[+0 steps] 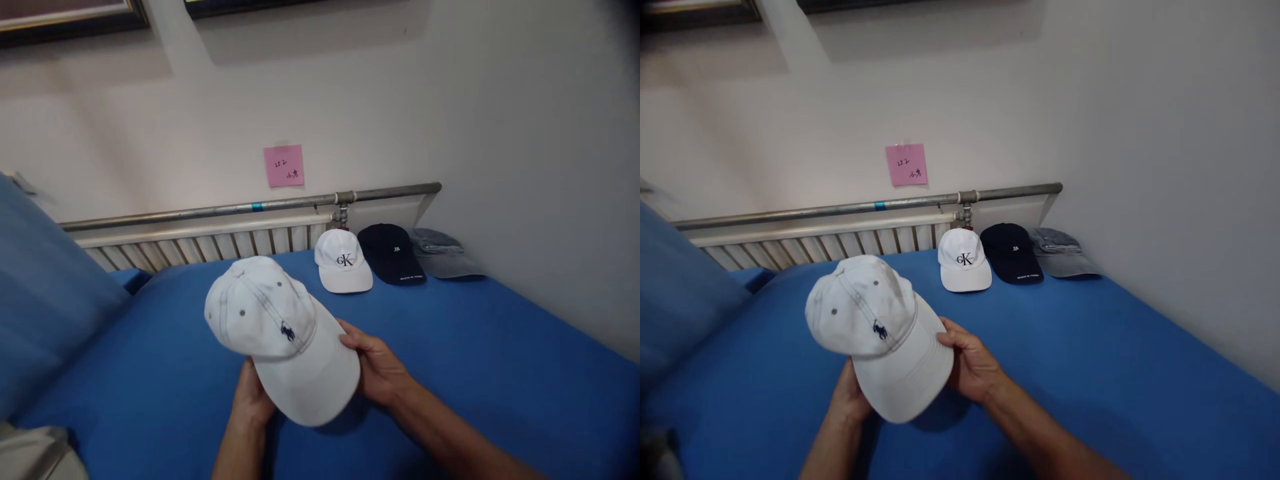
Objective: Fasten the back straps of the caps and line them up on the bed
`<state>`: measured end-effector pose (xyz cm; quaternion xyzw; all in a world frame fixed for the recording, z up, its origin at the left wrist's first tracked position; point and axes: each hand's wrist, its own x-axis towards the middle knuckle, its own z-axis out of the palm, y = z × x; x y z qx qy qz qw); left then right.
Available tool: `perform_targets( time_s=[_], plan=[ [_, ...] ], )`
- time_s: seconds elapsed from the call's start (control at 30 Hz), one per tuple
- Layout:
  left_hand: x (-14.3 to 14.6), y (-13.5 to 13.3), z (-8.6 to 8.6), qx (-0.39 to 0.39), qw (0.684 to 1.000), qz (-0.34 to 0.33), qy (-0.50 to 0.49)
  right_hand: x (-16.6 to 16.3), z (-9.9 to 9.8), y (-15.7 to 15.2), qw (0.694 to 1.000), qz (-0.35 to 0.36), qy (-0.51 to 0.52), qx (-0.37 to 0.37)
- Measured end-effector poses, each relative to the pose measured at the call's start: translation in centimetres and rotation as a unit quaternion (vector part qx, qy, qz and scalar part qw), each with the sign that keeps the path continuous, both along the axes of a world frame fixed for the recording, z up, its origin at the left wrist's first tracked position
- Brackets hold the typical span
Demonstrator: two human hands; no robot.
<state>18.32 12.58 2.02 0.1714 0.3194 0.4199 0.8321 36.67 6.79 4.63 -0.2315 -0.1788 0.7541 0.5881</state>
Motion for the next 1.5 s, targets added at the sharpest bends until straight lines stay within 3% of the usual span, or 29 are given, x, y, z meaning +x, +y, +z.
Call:
perform_targets(
  time_s=[0.13,0.4,0.67,0.83,1.13,1.3,1.5],
  plan=[
    [1.4,0.1,-0.5,-0.032,0.993,0.041,0.103,-0.4,-0.3,4.5,0.997,-0.065,-0.002,0.033],
    [3.5,1.0,-3.0,0.121,0.971,0.005,0.206,-0.6,-2.8,14.0,0.986,-0.166,0.0,0.025],
    [4.9,1.3,-3.3,0.183,0.948,-0.031,0.26,0.6,-5.6,19.9,0.975,-0.218,-0.042,-0.009],
    [5.1,1.1,-3.0,0.195,0.937,-0.041,0.288,0.9,-6.8,19.8,0.957,-0.266,-0.108,-0.03],
    [4.9,1.0,-2.8,0.206,0.933,-0.049,0.292,1.6,-6.4,16.9,0.901,-0.288,-0.323,-0.04],
    [4.8,1.0,-2.8,0.212,0.93,-0.057,0.294,2.1,-6.1,14.7,0.862,-0.264,-0.432,0.014],
    [4.9,1.0,-2.6,0.219,0.926,-0.058,0.303,-0.5,-5.7,13.2,0.836,-0.211,-0.491,0.125]
  ],
)
